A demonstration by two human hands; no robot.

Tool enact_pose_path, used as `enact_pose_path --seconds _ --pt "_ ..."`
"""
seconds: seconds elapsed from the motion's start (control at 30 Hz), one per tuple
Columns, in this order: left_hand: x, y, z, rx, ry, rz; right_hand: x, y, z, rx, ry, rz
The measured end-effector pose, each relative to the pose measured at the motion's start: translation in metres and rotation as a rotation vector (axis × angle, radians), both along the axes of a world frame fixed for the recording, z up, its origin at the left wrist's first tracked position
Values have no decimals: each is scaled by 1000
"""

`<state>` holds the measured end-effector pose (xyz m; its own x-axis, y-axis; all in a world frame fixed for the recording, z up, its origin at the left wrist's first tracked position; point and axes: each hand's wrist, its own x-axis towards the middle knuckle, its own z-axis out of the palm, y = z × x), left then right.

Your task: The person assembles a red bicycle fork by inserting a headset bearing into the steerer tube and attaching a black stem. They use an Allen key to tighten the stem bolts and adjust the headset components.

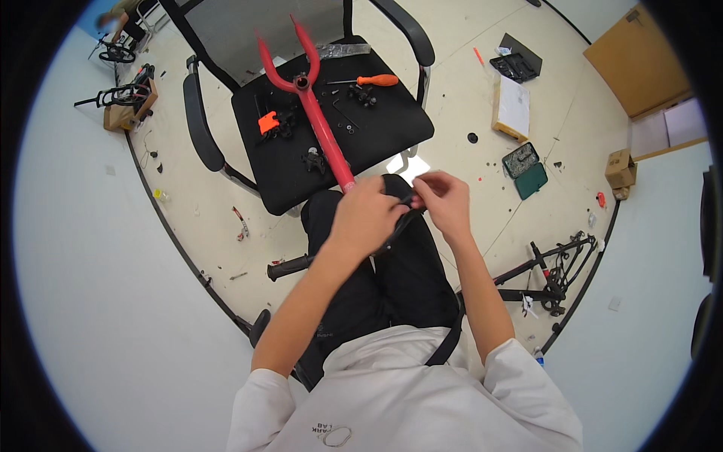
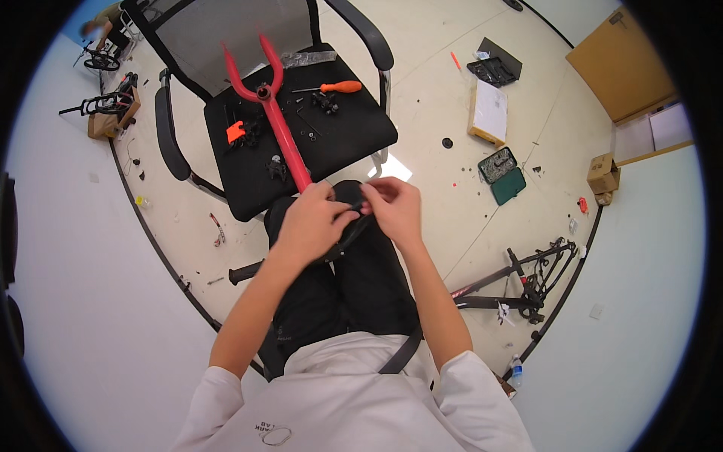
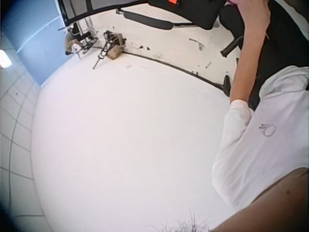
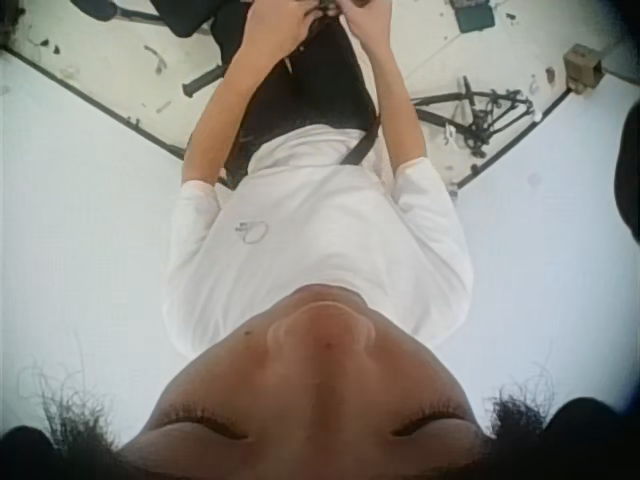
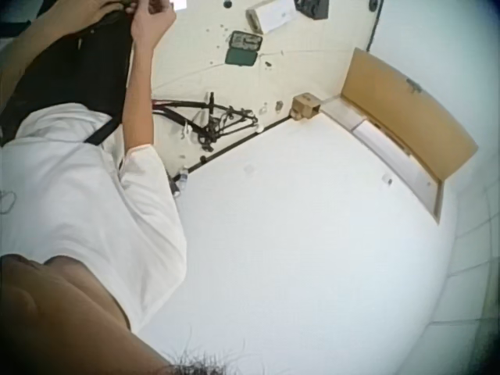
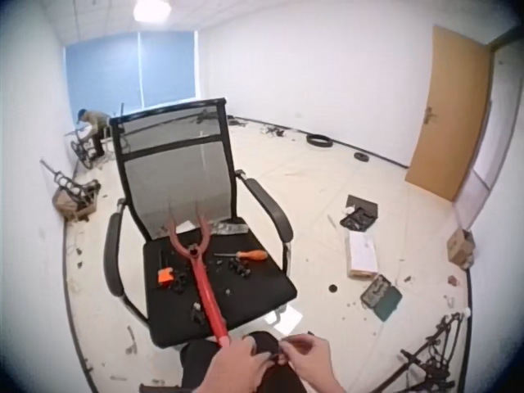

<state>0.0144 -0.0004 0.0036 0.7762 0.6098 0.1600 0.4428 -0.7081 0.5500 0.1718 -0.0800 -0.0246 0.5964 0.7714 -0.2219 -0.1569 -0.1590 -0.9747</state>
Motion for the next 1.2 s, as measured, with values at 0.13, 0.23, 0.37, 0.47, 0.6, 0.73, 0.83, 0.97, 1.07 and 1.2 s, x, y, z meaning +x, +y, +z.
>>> enact_pose_path --seconds 0.13,0.23,0.37,0.47,0.6,0.73,0.83,0.97,1.07,1.2 --pt "-21 14 -13 -183 -61 196 -19 58 14 51 -204 164" --pt "-37 6 -32 -26 -167 420 -58 88 9 109 -393 288" --pt "-66 -7 -45 94 -116 647 -112 87 7 245 -816 434" --pt "-82 -23 -48 87 -63 686 -130 69 -7 376 -1009 505" --pt "-101 -48 -52 -20 -188 587 -144 26 -13 328 -1089 637" --pt "-117 -86 -64 -139 -369 445 -136 -19 -11 441 -1160 656" --pt "-107 -105 -67 -157 -378 312 -112 -53 -7 446 -1129 652" --pt "-86 -100 -71 10 -378 107 -81 -75 -9 390 -998 518" --pt "-53 -70 -48 154 -293 -11 -62 -83 -11 87 -721 358" --pt "-25 -32 -30 185 -109 -64 -36 -58 -4 -129 -488 346"
